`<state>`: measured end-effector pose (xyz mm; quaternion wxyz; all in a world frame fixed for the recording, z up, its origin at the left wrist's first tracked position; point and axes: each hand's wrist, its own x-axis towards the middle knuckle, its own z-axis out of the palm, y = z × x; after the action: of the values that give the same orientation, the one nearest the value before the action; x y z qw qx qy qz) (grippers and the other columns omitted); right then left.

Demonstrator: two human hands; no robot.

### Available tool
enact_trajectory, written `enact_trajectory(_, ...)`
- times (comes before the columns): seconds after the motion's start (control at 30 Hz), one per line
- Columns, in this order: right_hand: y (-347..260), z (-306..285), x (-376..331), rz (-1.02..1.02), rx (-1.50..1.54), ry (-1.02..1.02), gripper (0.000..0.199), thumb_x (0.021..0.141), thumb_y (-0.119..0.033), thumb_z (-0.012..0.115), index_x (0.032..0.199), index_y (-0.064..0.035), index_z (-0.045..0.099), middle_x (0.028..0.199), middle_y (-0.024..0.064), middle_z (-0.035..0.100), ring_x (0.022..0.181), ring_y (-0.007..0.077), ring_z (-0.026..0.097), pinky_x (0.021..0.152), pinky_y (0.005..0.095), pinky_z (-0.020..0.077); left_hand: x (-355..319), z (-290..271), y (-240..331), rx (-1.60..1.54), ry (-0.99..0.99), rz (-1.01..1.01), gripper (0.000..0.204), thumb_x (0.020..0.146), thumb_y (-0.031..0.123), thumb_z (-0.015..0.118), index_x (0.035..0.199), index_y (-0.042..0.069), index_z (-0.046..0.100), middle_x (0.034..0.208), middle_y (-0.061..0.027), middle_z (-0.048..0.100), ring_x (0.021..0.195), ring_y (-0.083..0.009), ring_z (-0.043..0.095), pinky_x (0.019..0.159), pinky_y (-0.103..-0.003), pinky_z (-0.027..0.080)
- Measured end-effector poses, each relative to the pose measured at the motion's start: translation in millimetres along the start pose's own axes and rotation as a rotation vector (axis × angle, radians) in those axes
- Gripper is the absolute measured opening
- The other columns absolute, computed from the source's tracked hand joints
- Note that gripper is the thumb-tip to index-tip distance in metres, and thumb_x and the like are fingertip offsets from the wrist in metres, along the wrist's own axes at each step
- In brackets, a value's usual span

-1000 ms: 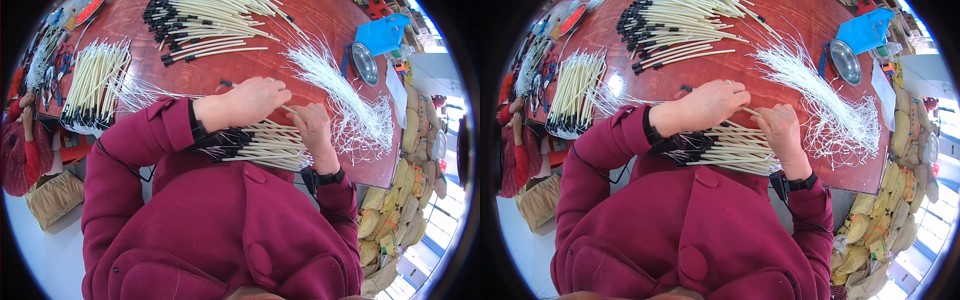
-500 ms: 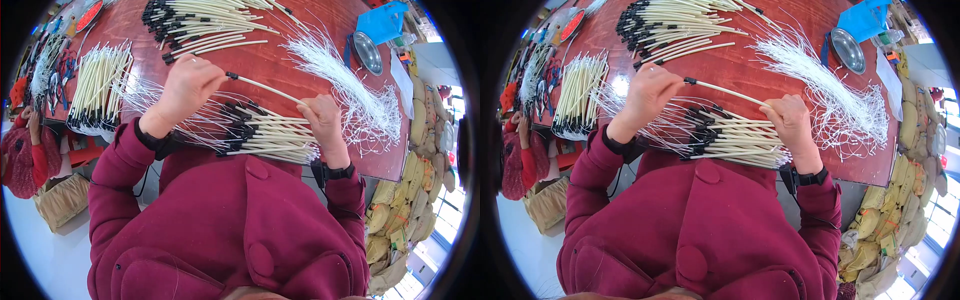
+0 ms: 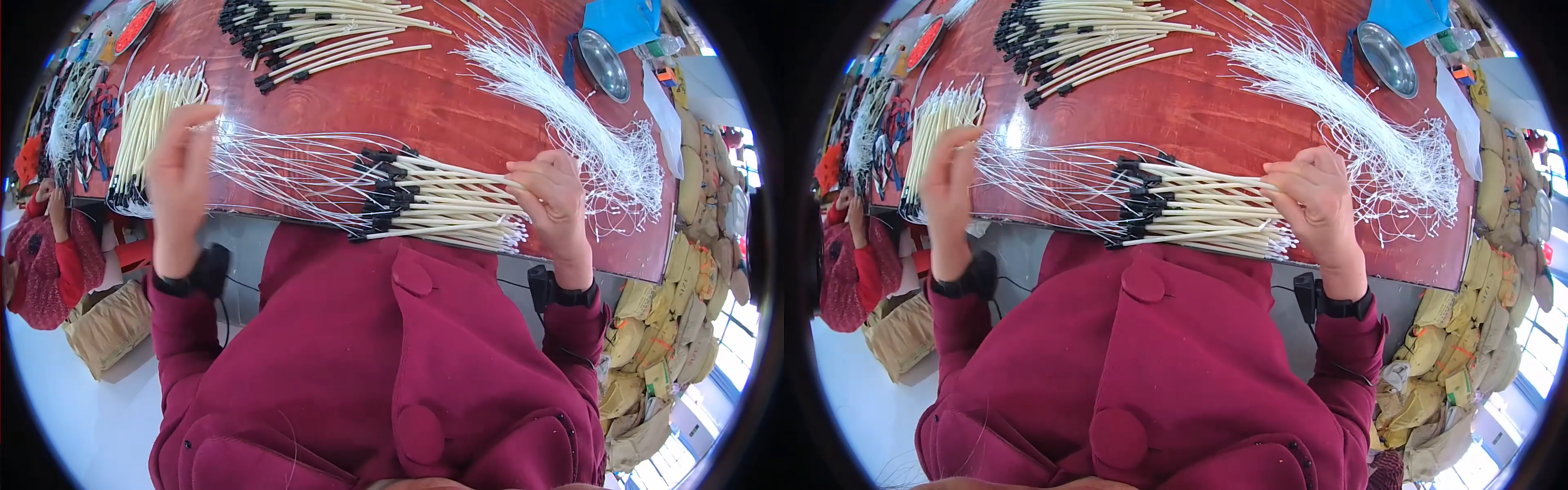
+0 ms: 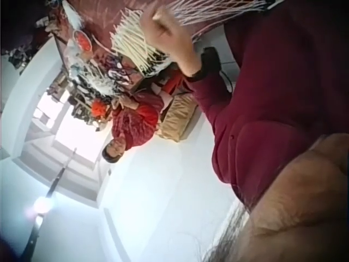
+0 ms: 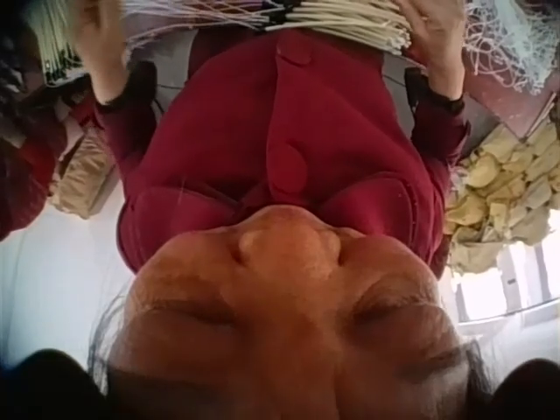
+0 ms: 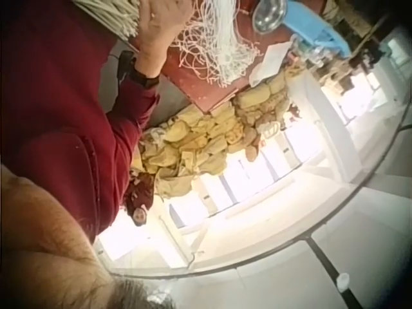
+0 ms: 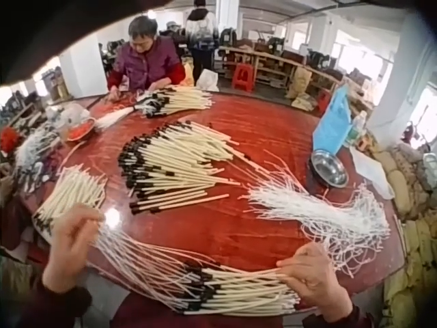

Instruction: Manually sorting and assembling bundles of thin wooden sticks with white fibers on a workbench.

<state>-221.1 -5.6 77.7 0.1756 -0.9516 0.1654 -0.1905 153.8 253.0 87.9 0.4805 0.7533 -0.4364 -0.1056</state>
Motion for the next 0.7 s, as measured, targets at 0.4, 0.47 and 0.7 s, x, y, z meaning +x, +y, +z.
enact_trajectory(0.4, 1.4, -3.7, -7.7, 0.002, -0.035, 0.055, 0.012, 0.079, -0.012, 0.076, 0.09, -0.0097, 0.078, 0.103, -0.0001, 0.076, 0.093, 0.0212, 0.061, 0.088, 0.036, 0.045, -2.7, 45.9, 26.7, -0.373, -0.446, -0.355, 0.02, 0.103, 0.015, 0.056, 0.087, 0.007, 0.064, 0.075, 0.011, 0.049, 0.064, 0.0015, 0.036, 0.055, -0.019, 0.027)
enact_trajectory(0.47, 4.0, -8.9, -10.5, 0.011, -0.042, 0.053, 0.012, 0.079, -0.012, 0.076, 0.091, -0.0098, 0.078, 0.103, 0.0, 0.076, 0.094, 0.0213, 0.061, 0.088, 0.036, 0.0452, 3.1, 21.5, -0.7, -0.225, -0.277, -0.324, 0.018, 0.103, 0.016, 0.057, 0.088, 0.009, 0.064, 0.072, 0.0116, 0.044, 0.062, 0.0021, 0.033, 0.054, -0.019, 0.024)
enact_trajectory(0.7, 16.8, -26.3, -27.5, 0.068, -0.023, -0.035, 0.013, 0.079, -0.013, 0.076, 0.091, -0.0098, 0.079, 0.101, 0.0, 0.077, 0.099, 0.0223, 0.061, 0.093, 0.0375, 0.0454, -12.4, -78.4, -77.2, 0.053, -0.043, -0.47, 0.017, 0.102, 0.018, 0.058, 0.087, 0.01, 0.062, 0.069, 0.0116, 0.041, 0.06, 0.0017, 0.031, 0.053, -0.02, 0.022)
